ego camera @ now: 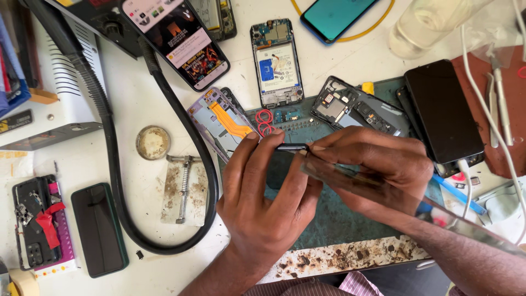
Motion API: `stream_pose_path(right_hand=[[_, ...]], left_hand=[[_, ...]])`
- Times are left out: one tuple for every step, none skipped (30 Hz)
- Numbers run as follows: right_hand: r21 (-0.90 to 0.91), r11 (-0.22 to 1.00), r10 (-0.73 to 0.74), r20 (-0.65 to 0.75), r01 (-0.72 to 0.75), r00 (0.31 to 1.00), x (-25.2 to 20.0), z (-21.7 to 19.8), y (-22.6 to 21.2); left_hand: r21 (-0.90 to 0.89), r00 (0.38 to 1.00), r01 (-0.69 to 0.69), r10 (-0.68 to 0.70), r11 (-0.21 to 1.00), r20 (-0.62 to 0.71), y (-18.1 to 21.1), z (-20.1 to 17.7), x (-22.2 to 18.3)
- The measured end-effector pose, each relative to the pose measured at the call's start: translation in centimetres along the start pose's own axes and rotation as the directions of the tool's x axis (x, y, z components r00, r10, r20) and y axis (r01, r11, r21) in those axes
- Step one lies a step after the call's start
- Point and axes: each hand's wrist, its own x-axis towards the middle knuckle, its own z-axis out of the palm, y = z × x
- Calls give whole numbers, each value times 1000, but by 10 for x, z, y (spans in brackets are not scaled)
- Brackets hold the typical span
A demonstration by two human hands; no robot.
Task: The person handles various mobile phone components by hand, including a blue phone casing and a black screen panel, while working at a repair bench covered in tools and parts.
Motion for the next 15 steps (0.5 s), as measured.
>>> stream_pose_path(right_hand=[[4,999,-45,-18,45,999,0,1,3],[-17,999,-46,-29,45,999,0,2,4],[-37,998,-51,-39,50,998,0,4,4],[-58,997,-57,-50,54,997,1,4,3],[-23,997,-72,-48,71,996,2,3,2],[12,996,-88,-47,88,995,5,3,3],[53,997,-56,-58,59,997,5,3,2],[94,995,-24,-70,31,997,5,4,1],[143,989,59,-92,-45,994,3,6,0],[193,974,143,-108,-120,984,1,8,0],[193,970,167,-101,-146,981,-1,8,1],[193,966,191,-95,-171,977,-1,8,3],[190,962,215,-90,-196,972,0,7,6],[216,953,231,-68,-212,970,2,6,9],[240,943,248,-45,-230,968,4,5,12]], left_hand=[[8,1000,0,0,1000,-10,1,1,1],[16,1000,1,-1,1000,-21,2,1,2],[26,999,1,0,1000,-34,3,1,3],[31,999,17,-16,999,-39,4,1,4],[37,999,36,-34,999,-42,5,2,5],[43,998,54,-52,998,-45,5,3,6],[12,997,54,-53,998,-58,3,4,7],[-20,996,53,-54,998,-70,0,7,8],[-51,995,52,-56,997,-76,-3,8,9],[-82,994,45,-52,996,-94,-6,10,11],[-115,993,36,-48,993,-108,-9,11,13],[-149,991,26,-44,989,-122,-12,12,14],[-163,991,33,-54,986,-126,-13,11,15],[-177,990,40,-63,983,-129,-15,11,15],[-193,989,47,-73,980,-131,-17,11,14]])
